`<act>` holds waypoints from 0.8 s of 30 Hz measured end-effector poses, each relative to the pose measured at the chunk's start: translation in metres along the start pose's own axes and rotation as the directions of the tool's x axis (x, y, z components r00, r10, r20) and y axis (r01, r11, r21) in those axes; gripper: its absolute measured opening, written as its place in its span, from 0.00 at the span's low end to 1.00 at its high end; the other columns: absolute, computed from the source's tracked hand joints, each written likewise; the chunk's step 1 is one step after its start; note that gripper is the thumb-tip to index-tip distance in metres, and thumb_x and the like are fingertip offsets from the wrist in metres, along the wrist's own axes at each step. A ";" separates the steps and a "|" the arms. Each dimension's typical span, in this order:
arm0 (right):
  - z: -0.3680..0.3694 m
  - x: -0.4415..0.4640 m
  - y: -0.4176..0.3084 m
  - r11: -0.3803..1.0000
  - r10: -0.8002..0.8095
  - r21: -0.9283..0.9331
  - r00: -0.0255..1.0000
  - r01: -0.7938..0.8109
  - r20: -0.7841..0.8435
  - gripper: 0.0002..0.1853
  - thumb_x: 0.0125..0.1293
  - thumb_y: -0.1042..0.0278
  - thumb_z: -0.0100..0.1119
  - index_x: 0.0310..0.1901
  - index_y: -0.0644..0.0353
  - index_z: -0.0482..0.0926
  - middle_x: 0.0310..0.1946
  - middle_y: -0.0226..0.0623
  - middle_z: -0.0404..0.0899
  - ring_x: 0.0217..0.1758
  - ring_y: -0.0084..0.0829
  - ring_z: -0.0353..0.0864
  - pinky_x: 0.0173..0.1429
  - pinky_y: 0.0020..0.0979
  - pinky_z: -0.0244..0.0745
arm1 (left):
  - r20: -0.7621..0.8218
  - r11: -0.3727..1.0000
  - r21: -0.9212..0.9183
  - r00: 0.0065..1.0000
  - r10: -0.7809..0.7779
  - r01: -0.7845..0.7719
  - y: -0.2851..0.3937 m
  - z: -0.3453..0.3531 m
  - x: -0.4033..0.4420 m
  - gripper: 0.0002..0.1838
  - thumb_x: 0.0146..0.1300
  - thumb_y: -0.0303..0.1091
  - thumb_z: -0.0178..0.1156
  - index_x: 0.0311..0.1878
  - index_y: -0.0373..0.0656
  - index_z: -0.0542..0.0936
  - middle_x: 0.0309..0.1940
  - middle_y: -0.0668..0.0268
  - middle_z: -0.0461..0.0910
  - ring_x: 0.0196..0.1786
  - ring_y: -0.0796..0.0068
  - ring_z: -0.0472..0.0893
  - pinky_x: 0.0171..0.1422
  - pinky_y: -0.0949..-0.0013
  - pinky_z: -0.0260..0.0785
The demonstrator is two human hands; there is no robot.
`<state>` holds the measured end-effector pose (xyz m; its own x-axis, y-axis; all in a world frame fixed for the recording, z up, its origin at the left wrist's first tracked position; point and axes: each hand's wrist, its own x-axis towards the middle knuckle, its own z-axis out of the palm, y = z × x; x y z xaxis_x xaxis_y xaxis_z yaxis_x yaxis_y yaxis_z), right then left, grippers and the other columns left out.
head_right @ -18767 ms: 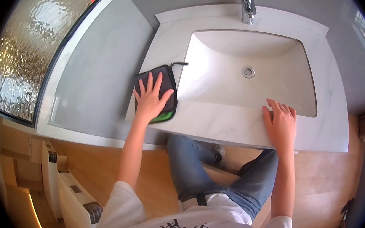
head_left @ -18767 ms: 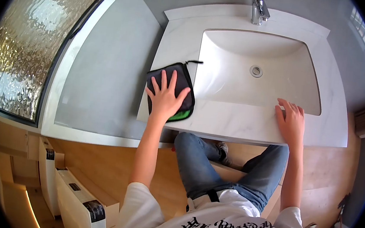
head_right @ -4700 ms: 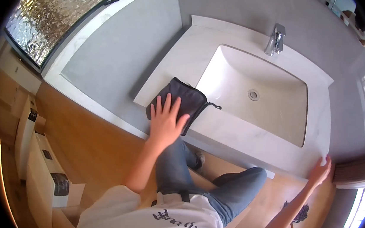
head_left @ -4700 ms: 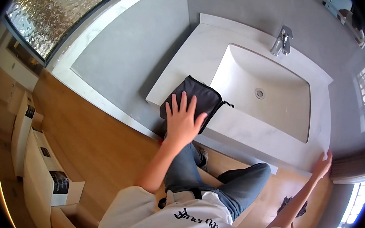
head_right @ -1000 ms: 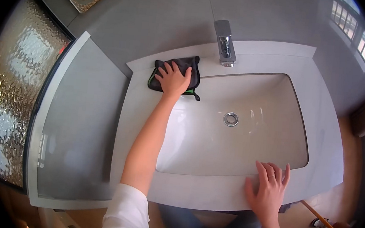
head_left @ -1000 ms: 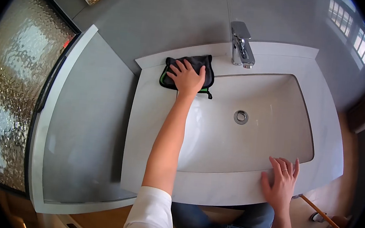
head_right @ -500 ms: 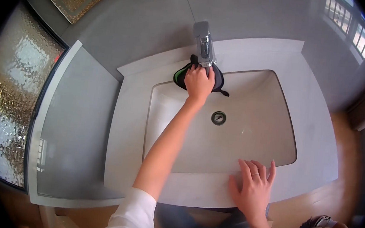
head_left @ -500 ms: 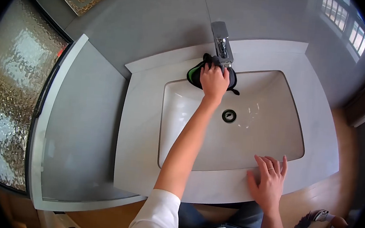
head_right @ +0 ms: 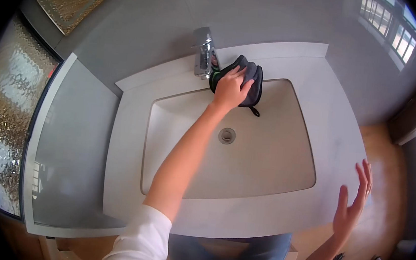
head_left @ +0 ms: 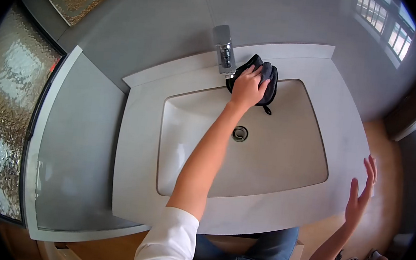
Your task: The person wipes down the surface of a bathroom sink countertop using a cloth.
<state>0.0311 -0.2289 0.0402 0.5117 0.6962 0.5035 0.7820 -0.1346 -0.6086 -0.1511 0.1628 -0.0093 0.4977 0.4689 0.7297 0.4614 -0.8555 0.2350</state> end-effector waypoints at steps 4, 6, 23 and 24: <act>-0.004 0.022 0.065 0.865 0.293 -0.468 0.940 -0.182 0.174 0.31 0.71 0.56 0.51 0.73 0.53 0.60 0.75 0.47 0.54 0.80 0.47 0.48 0.79 0.46 0.42 | 0.323 0.968 -0.145 0.934 -0.151 0.206 -0.003 0.011 0.038 0.25 0.68 0.51 0.55 0.48 0.35 0.83 0.40 0.50 0.84 0.48 0.51 0.82 0.51 0.57 0.73; 0.008 0.025 0.060 0.820 0.271 -0.556 0.948 -0.136 0.169 0.31 0.71 0.55 0.52 0.73 0.53 0.60 0.75 0.48 0.54 0.79 0.47 0.48 0.79 0.46 0.42 | 0.448 0.935 -0.118 0.858 -0.252 0.336 -0.007 0.016 0.059 0.26 0.68 0.53 0.54 0.44 0.33 0.83 0.35 0.50 0.84 0.41 0.53 0.84 0.46 0.59 0.73; 0.012 0.029 0.042 0.785 0.259 -0.614 0.945 -0.084 0.201 0.37 0.66 0.50 0.58 0.73 0.56 0.60 0.74 0.57 0.52 0.77 0.53 0.52 0.77 0.53 0.44 | 0.579 0.933 -0.296 0.816 0.006 0.204 0.103 0.180 0.155 0.33 0.69 0.58 0.49 0.68 0.45 0.71 0.69 0.55 0.69 0.67 0.54 0.72 0.70 0.62 0.62; 0.011 0.028 0.041 0.788 0.244 -0.611 0.949 -0.074 0.200 0.37 0.67 0.49 0.57 0.73 0.57 0.60 0.74 0.57 0.53 0.77 0.53 0.51 0.76 0.53 0.45 | 0.640 0.951 -0.242 0.768 0.007 0.193 0.111 0.180 0.155 0.35 0.70 0.60 0.45 0.72 0.48 0.67 0.77 0.60 0.55 0.75 0.55 0.61 0.77 0.60 0.52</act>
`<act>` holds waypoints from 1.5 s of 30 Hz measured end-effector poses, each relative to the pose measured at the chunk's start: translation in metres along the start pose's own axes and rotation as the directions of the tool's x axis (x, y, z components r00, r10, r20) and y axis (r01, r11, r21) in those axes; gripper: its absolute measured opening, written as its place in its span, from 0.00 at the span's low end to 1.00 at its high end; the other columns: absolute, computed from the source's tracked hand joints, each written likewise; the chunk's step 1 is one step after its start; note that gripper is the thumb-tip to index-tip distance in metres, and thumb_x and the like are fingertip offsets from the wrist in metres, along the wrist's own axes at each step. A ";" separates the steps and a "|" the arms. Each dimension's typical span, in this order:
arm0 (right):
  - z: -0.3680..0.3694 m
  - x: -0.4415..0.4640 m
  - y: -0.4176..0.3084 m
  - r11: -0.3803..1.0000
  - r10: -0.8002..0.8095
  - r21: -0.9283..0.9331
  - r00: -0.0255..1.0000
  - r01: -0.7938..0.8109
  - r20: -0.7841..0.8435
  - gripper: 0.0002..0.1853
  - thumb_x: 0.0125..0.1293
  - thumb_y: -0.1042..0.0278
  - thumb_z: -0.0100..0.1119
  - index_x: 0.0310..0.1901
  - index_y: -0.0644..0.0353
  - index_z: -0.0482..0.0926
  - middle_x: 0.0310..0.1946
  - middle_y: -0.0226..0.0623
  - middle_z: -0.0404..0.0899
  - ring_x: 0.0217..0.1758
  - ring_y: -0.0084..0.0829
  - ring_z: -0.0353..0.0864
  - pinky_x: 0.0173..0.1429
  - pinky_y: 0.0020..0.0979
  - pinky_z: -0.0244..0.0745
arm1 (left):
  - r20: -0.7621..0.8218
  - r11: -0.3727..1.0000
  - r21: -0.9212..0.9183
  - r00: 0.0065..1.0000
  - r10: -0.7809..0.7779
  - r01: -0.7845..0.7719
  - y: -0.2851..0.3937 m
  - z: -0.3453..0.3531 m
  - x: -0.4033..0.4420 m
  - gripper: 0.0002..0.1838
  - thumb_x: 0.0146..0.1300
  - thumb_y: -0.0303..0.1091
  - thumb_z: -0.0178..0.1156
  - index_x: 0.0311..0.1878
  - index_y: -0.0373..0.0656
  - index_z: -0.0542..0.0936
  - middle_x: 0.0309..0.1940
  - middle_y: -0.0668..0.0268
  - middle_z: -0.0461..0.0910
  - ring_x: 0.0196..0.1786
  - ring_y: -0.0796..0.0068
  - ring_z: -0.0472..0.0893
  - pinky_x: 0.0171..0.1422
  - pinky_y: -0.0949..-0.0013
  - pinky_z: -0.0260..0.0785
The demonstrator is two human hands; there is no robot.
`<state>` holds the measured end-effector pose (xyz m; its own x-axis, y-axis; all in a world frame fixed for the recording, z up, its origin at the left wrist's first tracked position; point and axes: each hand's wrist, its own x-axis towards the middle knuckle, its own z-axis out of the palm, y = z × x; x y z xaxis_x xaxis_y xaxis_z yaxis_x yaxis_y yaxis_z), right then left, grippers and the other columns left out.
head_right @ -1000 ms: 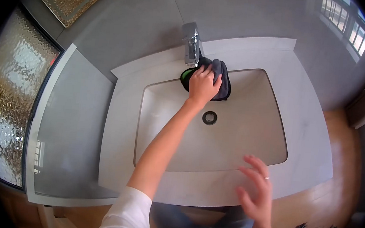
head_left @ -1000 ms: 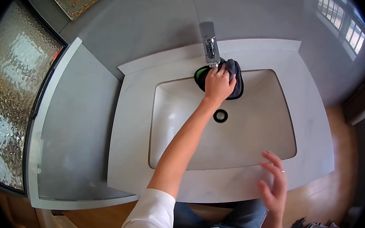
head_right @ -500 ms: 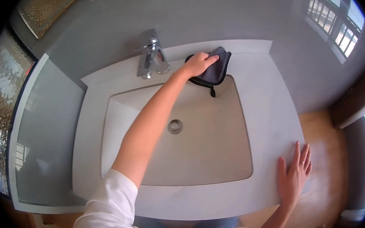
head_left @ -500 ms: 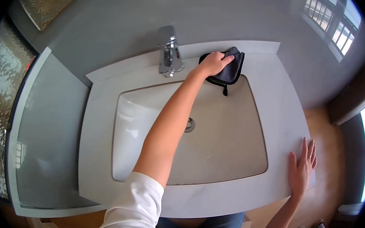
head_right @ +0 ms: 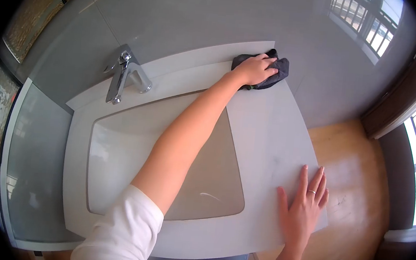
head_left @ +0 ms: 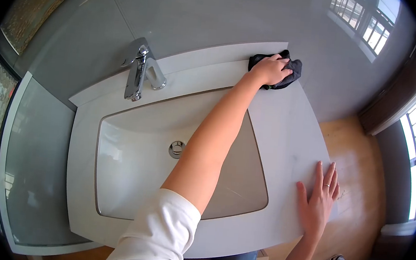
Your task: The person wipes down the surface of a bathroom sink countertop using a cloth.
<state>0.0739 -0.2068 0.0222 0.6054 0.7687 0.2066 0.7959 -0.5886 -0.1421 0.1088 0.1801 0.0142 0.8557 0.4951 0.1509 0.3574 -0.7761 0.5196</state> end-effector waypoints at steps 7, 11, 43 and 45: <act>-0.002 0.000 -0.001 0.998 0.017 0.055 1.000 -0.016 -0.006 0.36 0.69 0.48 0.55 0.72 0.58 0.61 0.73 0.58 0.54 0.77 0.54 0.51 0.76 0.52 0.45 | 0.121 0.956 0.291 0.993 -0.004 -0.032 0.048 0.011 -0.037 0.37 0.69 0.66 0.38 0.76 0.56 0.60 0.80 0.63 0.45 0.81 0.51 0.39 0.80 0.37 0.26; -0.001 0.000 -0.002 0.998 0.024 0.067 0.999 -0.022 -0.032 0.34 0.71 0.49 0.51 0.72 0.59 0.59 0.73 0.56 0.56 0.77 0.52 0.52 0.77 0.50 0.44 | 0.130 0.946 0.270 0.980 0.150 -0.181 0.069 0.028 -0.084 0.39 0.68 0.67 0.42 0.77 0.56 0.58 0.79 0.56 0.46 0.80 0.43 0.41 0.78 0.35 0.29; 0.004 0.002 0.004 0.986 0.029 0.162 1.000 -0.027 -0.010 0.34 0.71 0.45 0.47 0.73 0.54 0.61 0.75 0.48 0.55 0.79 0.47 0.49 0.78 0.54 0.40 | -0.367 0.803 0.336 0.853 -0.370 0.492 0.087 0.053 -0.041 0.38 0.68 0.62 0.42 0.75 0.50 0.60 0.76 0.51 0.52 0.76 0.33 0.46 0.72 0.23 0.34; 0.004 0.003 0.005 0.984 0.026 0.177 0.999 -0.021 -0.026 0.33 0.71 0.45 0.47 0.73 0.54 0.61 0.75 0.49 0.55 0.79 0.47 0.49 0.78 0.54 0.40 | -0.360 0.820 0.323 0.862 -0.357 0.473 0.090 0.051 -0.049 0.38 0.67 0.65 0.42 0.76 0.55 0.60 0.77 0.53 0.51 0.77 0.32 0.43 0.72 0.23 0.32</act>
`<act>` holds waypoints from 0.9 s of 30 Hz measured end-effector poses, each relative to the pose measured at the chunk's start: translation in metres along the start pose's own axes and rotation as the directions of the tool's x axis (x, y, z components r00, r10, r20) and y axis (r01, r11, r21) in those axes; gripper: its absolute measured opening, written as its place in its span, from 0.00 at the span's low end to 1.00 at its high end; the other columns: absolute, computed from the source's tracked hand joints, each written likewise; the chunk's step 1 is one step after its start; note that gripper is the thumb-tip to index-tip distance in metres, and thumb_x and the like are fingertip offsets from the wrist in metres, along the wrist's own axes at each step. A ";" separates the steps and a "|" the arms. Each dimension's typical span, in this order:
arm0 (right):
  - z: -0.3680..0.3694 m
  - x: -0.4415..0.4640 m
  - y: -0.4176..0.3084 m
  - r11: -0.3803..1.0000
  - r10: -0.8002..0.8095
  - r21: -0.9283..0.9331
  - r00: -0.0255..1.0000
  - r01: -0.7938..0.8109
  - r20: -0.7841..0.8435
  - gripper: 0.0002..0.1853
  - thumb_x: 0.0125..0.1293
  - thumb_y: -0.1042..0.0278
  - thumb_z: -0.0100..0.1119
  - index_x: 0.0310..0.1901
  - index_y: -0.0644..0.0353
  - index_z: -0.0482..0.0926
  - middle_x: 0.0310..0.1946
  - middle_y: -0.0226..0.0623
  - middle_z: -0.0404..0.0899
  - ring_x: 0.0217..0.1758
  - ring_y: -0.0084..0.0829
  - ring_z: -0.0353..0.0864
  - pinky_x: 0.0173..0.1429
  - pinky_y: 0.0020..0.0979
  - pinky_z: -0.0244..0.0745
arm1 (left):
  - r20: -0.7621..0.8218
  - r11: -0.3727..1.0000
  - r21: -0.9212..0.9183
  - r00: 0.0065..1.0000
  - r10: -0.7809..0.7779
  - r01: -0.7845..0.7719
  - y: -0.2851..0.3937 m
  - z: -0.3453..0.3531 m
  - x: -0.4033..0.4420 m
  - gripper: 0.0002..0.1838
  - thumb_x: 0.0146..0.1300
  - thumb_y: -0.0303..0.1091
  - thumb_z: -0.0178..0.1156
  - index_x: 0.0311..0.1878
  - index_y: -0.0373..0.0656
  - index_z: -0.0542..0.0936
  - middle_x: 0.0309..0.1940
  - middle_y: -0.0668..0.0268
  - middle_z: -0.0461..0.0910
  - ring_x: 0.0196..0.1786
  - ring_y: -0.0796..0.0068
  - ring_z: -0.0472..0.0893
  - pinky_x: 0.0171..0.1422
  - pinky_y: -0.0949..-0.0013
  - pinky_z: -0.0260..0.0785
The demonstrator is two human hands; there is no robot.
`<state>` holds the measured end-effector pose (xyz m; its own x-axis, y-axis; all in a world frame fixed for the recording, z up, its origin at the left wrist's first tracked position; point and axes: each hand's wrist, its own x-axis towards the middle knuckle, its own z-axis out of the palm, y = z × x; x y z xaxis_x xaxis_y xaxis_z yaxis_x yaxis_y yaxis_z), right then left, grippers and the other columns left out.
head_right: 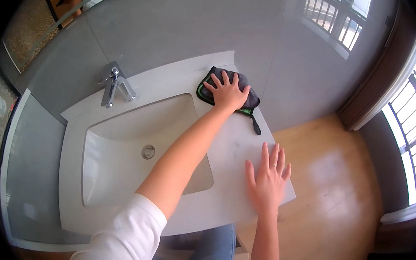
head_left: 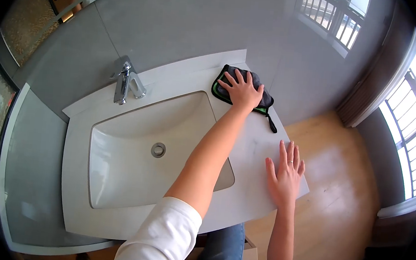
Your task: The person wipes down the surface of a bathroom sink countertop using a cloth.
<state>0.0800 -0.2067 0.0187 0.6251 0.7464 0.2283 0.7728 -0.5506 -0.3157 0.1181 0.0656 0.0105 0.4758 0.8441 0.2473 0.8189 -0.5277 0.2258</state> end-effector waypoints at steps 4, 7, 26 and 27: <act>0.000 0.002 0.000 0.984 0.051 0.172 0.996 -0.038 -0.075 0.31 0.72 0.49 0.45 0.72 0.55 0.61 0.74 0.49 0.56 0.79 0.47 0.49 0.78 0.52 0.41 | 0.030 0.992 -0.080 0.994 0.103 -0.100 -0.002 -0.017 -0.044 0.41 0.63 0.71 0.46 0.76 0.63 0.60 0.79 0.56 0.47 0.77 0.31 0.41 0.71 0.21 0.28; 0.001 0.000 0.005 0.933 0.094 0.360 0.981 -0.028 -0.167 0.30 0.73 0.51 0.43 0.73 0.55 0.60 0.73 0.49 0.58 0.79 0.47 0.50 0.78 0.48 0.42 | 0.077 0.981 -0.077 0.980 0.183 -0.177 0.001 -0.032 -0.093 0.42 0.62 0.71 0.47 0.76 0.61 0.60 0.78 0.55 0.48 0.77 0.29 0.42 0.71 0.20 0.30; 0.000 0.000 0.028 0.454 0.234 0.868 0.914 0.199 -0.332 0.28 0.66 0.62 0.39 0.65 0.67 0.68 0.67 0.45 0.67 0.75 0.40 0.59 0.77 0.39 0.47 | 0.128 0.975 -0.113 0.971 0.204 -0.190 0.020 -0.061 -0.218 0.45 0.59 0.70 0.52 0.76 0.58 0.59 0.78 0.52 0.45 0.76 0.27 0.39 0.65 0.14 0.31; -0.001 -0.003 0.027 0.459 0.240 0.868 0.914 0.190 -0.328 0.28 0.66 0.62 0.40 0.65 0.67 0.67 0.68 0.45 0.67 0.75 0.41 0.59 0.77 0.39 0.47 | 0.103 0.980 -0.117 0.979 0.175 -0.163 0.020 -0.059 -0.204 0.45 0.59 0.70 0.53 0.76 0.58 0.60 0.78 0.51 0.46 0.76 0.27 0.40 0.65 0.14 0.31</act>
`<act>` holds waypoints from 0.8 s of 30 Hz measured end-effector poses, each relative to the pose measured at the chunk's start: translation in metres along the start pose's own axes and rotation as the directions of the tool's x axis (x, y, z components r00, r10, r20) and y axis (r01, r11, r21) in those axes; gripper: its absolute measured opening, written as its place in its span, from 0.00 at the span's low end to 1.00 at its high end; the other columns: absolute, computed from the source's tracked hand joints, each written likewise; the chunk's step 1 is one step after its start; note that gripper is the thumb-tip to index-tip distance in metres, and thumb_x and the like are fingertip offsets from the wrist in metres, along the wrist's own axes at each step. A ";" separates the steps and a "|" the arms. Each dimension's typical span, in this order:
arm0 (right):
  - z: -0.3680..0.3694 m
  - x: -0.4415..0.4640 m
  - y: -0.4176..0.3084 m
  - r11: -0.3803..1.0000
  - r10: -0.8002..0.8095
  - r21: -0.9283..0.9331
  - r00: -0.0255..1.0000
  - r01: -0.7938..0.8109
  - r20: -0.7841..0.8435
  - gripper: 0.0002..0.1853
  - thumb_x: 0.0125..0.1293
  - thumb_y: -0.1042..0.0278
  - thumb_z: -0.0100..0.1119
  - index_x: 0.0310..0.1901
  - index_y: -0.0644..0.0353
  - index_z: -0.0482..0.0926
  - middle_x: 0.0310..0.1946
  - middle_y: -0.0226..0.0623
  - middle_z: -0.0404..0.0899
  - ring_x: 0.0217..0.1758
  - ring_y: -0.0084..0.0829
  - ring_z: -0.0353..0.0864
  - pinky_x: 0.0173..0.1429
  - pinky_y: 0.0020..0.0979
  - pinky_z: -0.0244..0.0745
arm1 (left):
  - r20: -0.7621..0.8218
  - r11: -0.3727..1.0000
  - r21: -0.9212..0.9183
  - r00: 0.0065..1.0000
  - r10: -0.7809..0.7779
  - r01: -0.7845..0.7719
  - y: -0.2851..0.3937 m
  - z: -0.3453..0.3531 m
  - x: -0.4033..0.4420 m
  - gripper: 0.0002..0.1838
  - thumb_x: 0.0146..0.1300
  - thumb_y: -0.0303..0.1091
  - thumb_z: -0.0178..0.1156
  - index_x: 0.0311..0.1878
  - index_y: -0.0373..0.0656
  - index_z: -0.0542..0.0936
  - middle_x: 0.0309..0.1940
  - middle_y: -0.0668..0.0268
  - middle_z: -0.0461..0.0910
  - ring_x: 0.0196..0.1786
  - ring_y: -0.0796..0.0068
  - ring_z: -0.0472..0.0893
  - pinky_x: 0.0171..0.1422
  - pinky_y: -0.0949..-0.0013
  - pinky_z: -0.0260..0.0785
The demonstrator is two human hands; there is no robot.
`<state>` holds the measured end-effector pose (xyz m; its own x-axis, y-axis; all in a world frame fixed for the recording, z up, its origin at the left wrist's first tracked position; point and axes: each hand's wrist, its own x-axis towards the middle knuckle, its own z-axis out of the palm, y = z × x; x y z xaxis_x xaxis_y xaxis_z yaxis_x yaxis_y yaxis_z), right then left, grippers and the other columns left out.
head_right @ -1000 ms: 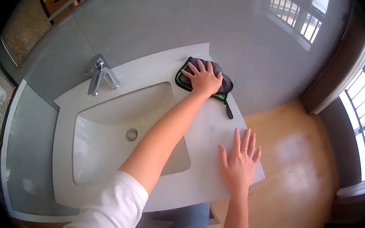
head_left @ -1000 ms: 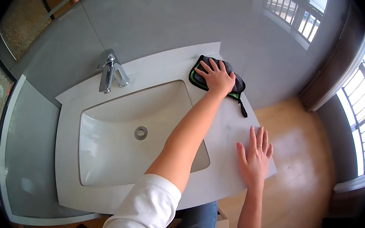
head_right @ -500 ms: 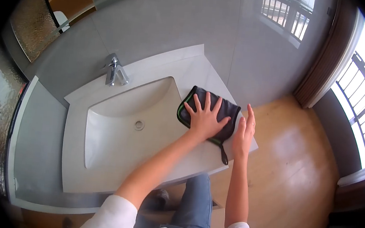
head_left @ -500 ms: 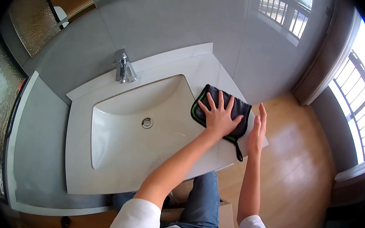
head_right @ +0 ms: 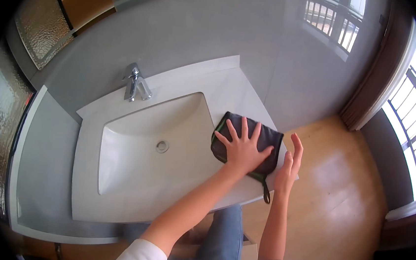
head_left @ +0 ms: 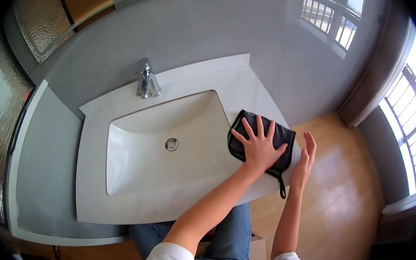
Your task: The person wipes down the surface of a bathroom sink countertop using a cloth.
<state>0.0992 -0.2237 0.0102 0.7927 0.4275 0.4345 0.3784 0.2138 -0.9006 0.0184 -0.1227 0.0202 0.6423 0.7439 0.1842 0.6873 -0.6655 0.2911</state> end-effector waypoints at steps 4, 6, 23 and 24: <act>0.001 -0.003 -0.006 0.999 0.025 -0.030 1.000 -0.025 -0.001 0.28 0.66 0.62 0.44 0.66 0.66 0.66 0.68 0.46 0.66 0.75 0.41 0.58 0.77 0.40 0.46 | 0.012 0.996 0.005 0.996 -0.092 0.092 -0.012 0.005 0.065 0.45 0.59 0.71 0.51 0.76 0.59 0.60 0.78 0.52 0.46 0.77 0.29 0.39 0.67 0.15 0.29; 0.002 -0.003 -0.008 0.999 0.037 -0.033 0.999 -0.037 -0.005 0.28 0.66 0.62 0.45 0.66 0.66 0.66 0.67 0.46 0.66 0.75 0.41 0.58 0.77 0.40 0.48 | 0.037 0.989 0.034 0.989 -0.144 0.142 -0.018 0.006 0.098 0.45 0.60 0.72 0.48 0.76 0.60 0.58 0.79 0.53 0.46 0.77 0.30 0.39 0.67 0.16 0.28; 0.001 0.000 0.002 0.986 0.148 -0.092 0.987 -0.143 0.055 0.25 0.67 0.62 0.49 0.63 0.64 0.69 0.65 0.45 0.69 0.73 0.43 0.62 0.75 0.40 0.52 | 0.011 0.967 0.088 0.970 -0.242 0.240 -0.013 0.007 0.085 0.44 0.63 0.72 0.43 0.78 0.58 0.55 0.79 0.54 0.46 0.78 0.32 0.38 0.69 0.18 0.27; 0.001 0.001 0.002 0.990 0.122 -0.075 0.992 -0.120 0.034 0.24 0.67 0.63 0.49 0.63 0.64 0.70 0.65 0.45 0.70 0.72 0.42 0.64 0.75 0.40 0.53 | 0.010 0.971 0.088 0.974 -0.226 0.224 -0.011 0.006 0.075 0.44 0.63 0.72 0.44 0.77 0.58 0.56 0.79 0.54 0.46 0.78 0.31 0.38 0.69 0.18 0.27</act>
<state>0.1002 -0.2221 0.0087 0.8166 0.4797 0.3211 0.3156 0.0948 -0.9442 0.0608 -0.0603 0.0249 0.4739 0.8744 0.1039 0.8409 -0.4844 0.2414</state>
